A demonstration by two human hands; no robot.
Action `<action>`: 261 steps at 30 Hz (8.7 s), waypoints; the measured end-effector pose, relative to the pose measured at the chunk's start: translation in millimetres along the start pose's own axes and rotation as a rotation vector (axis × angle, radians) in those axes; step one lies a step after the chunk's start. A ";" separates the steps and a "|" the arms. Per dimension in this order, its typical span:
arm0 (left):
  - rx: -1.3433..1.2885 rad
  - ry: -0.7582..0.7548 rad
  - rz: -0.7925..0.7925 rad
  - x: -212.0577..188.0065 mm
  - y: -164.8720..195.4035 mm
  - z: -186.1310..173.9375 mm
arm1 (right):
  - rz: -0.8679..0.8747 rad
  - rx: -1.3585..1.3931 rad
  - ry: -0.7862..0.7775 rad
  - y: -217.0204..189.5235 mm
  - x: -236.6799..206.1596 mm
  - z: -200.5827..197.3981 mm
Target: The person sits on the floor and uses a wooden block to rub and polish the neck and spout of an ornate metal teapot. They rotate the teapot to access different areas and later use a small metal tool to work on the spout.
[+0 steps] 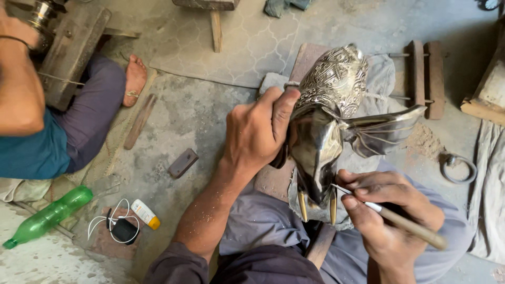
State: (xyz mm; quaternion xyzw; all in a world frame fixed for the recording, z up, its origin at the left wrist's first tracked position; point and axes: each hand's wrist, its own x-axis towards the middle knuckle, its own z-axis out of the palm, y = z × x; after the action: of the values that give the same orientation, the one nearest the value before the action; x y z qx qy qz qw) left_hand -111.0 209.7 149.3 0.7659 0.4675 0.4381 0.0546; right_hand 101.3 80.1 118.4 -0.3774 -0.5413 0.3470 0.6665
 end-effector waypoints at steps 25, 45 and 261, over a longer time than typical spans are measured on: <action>-0.016 0.054 -0.101 1.5 -7.8 -19.2 | 0.080 0.055 0.057 -22.2 34.7 -2.5; -0.039 0.081 -0.108 20.7 -33.1 -11.7 | -0.134 -0.347 -0.168 -13.9 67.1 44.2; -0.321 0.055 0.145 -27.5 94.8 32.1 | -0.196 -0.471 0.275 -66.6 -47.5 -32.5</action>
State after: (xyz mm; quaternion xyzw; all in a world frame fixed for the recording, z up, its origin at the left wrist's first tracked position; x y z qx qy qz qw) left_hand -29.4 146.3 159.5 0.7668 0.3364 0.5306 0.1319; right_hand 128.6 3.0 150.8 -0.5113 -0.5453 0.0913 0.6579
